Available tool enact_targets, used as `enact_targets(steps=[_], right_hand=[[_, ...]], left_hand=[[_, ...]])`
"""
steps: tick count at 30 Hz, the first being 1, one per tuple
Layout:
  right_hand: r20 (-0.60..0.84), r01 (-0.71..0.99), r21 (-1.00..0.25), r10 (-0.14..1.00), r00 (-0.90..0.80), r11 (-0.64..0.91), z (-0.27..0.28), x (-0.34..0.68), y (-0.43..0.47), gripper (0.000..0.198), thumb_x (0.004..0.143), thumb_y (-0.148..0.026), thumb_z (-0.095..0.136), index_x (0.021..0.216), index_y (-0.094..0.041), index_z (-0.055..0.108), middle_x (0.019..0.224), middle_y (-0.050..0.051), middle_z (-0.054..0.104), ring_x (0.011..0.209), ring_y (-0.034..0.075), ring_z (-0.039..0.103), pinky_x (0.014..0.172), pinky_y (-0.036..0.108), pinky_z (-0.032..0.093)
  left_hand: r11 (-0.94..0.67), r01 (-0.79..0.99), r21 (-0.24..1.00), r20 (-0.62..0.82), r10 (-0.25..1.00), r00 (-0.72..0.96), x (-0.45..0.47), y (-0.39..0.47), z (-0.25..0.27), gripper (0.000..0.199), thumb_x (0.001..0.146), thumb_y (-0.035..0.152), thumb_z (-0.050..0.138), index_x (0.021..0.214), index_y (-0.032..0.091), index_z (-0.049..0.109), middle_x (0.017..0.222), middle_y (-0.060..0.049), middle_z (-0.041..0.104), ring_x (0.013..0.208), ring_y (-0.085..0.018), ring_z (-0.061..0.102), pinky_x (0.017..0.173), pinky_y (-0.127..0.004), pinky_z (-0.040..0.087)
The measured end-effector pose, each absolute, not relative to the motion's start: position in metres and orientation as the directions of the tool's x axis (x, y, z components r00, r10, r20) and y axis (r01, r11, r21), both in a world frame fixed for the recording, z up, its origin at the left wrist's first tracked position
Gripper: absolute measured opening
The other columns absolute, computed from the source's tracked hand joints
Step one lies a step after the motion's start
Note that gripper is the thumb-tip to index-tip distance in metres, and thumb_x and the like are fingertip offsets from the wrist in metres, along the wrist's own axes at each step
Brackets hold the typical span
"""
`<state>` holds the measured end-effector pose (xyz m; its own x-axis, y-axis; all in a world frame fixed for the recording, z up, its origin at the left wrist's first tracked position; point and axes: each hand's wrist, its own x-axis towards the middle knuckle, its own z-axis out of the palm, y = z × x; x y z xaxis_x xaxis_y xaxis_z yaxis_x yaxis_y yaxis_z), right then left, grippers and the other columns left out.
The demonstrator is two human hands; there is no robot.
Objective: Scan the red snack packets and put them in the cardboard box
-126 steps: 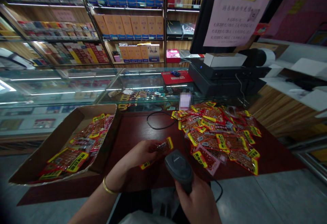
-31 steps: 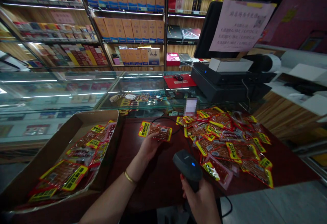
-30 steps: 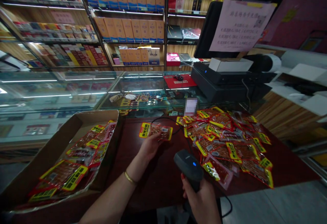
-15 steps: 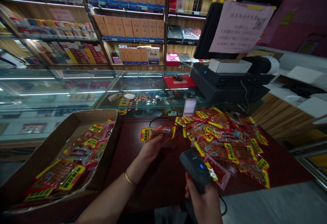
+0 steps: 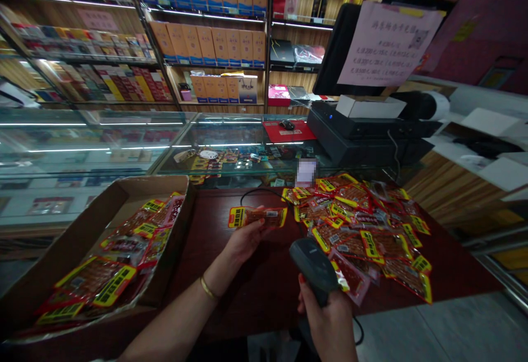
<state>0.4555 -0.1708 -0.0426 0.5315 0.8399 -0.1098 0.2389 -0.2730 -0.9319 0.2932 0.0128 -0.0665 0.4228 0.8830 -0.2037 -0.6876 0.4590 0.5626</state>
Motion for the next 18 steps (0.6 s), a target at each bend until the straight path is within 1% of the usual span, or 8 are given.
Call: enact_targets(steps=[1,3,6,8,11,14,16,18], right_hand=[[-0.097,0.235,-0.937,0.84,0.533,-0.257,-0.044,0.453,-0.169,0.057,0.082,-0.075,0.067,0.066,-0.021,0.074,0.057,0.007,0.071,0.056,0.023,0.068,0.058,0.03,0.054],[-0.11,0.175,-0.958,0.851,0.514,-0.229,-0.052,0.449,-0.164,0.057,0.08,-0.075,0.069,0.07,-0.019,0.075,0.056,0.006,0.069,0.053,0.021,0.066,0.057,0.03,0.053],[-0.216,-0.021,-0.973,0.876,0.431,-0.23,-0.071,0.446,-0.159,0.06,0.074,-0.076,0.075,0.081,-0.016,0.077,0.056,0.003,0.067,0.048,0.018,0.062,0.05,0.028,0.05],[-0.272,-0.168,-0.96,0.883,0.383,-0.223,-0.084,0.445,-0.158,0.062,0.07,-0.075,0.08,0.086,-0.015,0.076,0.056,0.001,0.065,0.044,0.016,0.06,0.049,0.028,0.051],[-0.274,-0.323,-0.933,0.893,0.358,-0.158,-0.098,0.446,-0.161,0.057,0.068,-0.07,0.084,0.085,-0.016,0.074,0.055,-0.002,0.063,0.041,0.013,0.057,0.053,0.03,0.055],[-0.238,-0.407,-0.909,0.909,0.343,-0.084,-0.106,0.448,-0.166,0.051,0.071,-0.065,0.085,0.086,-0.018,0.073,0.055,-0.002,0.065,0.043,0.013,0.059,0.05,0.027,0.054],[-0.235,-0.446,-0.892,0.915,0.329,-0.069,-0.111,0.448,-0.168,0.05,0.07,-0.064,0.087,0.084,-0.018,0.074,0.054,-0.001,0.065,0.043,0.014,0.06,0.045,0.026,0.051],[-0.242,-0.464,-0.883,0.915,0.324,-0.069,-0.117,0.448,-0.169,0.05,0.069,-0.063,0.088,0.084,-0.017,0.074,0.053,0.0,0.066,0.043,0.016,0.061,0.043,0.025,0.049]], left_hand=[[0.46,-0.681,0.57,-0.201,0.882,0.427,0.293,0.013,-0.067,0.041,0.077,0.01,0.08,0.116,0.021,0.075,0.117,-0.006,0.08,0.109,-0.025,0.075,0.1,-0.041,0.059],[0.456,-0.654,0.603,-0.203,0.881,0.427,0.292,0.014,-0.07,0.04,0.076,0.012,0.081,0.115,0.02,0.076,0.116,-0.007,0.08,0.105,-0.025,0.076,0.094,-0.039,0.061],[0.433,-0.58,0.69,-0.218,0.889,0.403,0.291,0.019,-0.079,0.036,0.071,0.017,0.087,0.106,0.016,0.077,0.109,-0.011,0.081,0.097,-0.027,0.077,0.086,-0.038,0.062],[0.417,-0.52,0.745,-0.23,0.893,0.387,0.291,0.022,-0.084,0.039,0.066,0.02,0.092,0.101,0.012,0.078,0.105,-0.013,0.082,0.093,-0.028,0.078,0.087,-0.038,0.061],[0.415,-0.459,0.786,-0.23,0.884,0.406,0.294,0.026,-0.082,0.052,0.06,0.027,0.098,0.105,0.012,0.078,0.103,-0.013,0.082,0.089,-0.026,0.078,0.089,-0.037,0.06],[0.388,-0.408,0.826,-0.219,0.889,0.402,0.305,0.033,-0.066,0.054,0.063,0.036,0.095,0.109,0.014,0.078,0.1,-0.01,0.082,0.08,-0.021,0.076,0.08,-0.032,0.06],[0.32,-0.297,0.9,-0.191,0.9,0.391,0.324,0.043,-0.05,0.047,0.07,0.039,0.089,0.109,0.014,0.079,0.094,-0.009,0.082,0.072,-0.018,0.073,0.071,-0.028,0.058],[0.238,-0.167,0.957,-0.151,0.898,0.414,0.353,0.058,-0.031,0.04,0.077,0.034,0.082,0.11,0.013,0.078,0.09,-0.007,0.082,0.068,-0.016,0.071,0.066,-0.026,0.056]])
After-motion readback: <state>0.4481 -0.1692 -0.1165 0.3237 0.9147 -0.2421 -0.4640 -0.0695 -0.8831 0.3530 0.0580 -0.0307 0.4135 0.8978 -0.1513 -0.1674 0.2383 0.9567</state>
